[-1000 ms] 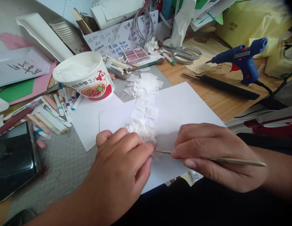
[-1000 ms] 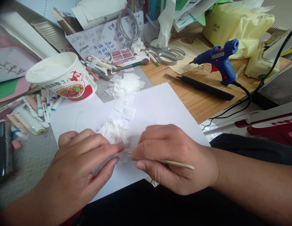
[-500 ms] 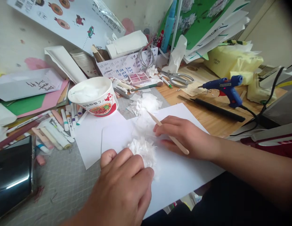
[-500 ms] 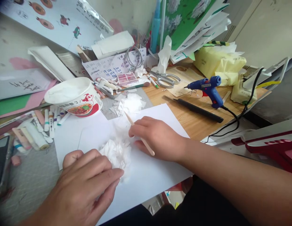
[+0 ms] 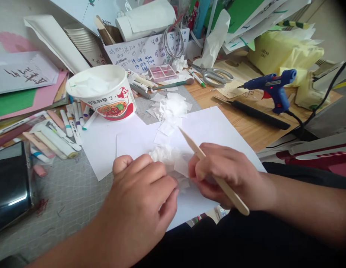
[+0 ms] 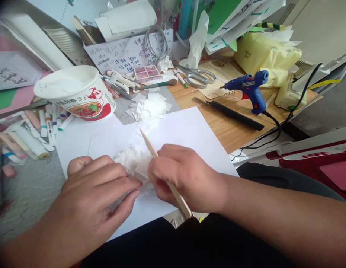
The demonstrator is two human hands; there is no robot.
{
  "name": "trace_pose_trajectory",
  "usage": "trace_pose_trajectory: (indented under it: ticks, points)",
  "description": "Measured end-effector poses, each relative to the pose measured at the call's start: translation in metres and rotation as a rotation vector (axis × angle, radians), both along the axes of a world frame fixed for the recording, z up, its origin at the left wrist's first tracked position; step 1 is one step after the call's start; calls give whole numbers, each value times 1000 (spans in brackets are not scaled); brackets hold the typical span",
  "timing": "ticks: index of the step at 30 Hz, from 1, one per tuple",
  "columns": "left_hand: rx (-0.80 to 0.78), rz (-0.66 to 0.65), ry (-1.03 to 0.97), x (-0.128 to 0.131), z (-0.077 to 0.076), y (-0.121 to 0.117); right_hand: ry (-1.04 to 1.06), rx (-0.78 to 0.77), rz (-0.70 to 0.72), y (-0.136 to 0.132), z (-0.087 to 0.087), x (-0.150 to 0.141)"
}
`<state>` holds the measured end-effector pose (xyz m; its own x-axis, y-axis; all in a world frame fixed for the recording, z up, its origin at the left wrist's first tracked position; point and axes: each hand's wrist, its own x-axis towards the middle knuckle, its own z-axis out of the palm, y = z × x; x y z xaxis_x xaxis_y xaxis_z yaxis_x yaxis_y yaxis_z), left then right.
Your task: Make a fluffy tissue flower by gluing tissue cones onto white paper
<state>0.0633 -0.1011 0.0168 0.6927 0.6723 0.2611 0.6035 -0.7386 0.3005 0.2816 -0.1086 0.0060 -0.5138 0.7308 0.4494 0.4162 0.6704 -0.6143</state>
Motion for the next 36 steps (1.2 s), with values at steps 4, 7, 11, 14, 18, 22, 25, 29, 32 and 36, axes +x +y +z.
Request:
trace_pose_trajectory:
  ticks: [4, 7, 11, 14, 18, 22, 25, 29, 32, 36]
  points:
    - [53, 37, 18, 0, -1, 3, -80, 9, 40, -6, -7, -1]
    - [67, 41, 18, 1, -2, 5, -83, -17, 83, -5, -9, 0]
    - [46, 57, -25, 1, -3, 6, -54, -58, 149, -5, -7, 4]
    - [12, 22, -8, 1, -4, 6, 45, -71, 156, -7, -3, 10]
    - [15, -11, 31, 0, -5, 6, 260, -230, -48, -9, 5, 26]
    - [12, -25, 44, -1, -4, 6, 377, -341, -267, -12, 12, 41]
    - [14, -30, 62, -1, -5, 8, 333, -494, -228, -16, 17, 41]
    - [43, -48, 62, 0, -6, 9, 202, -546, -83, -18, 20, 32]
    - [57, -60, 45, 1, -7, 9, 111, -503, -46, -15, 19, 25]
    - [55, -61, 34, 0, -8, 8, 111, -498, -21, -11, 14, 20]
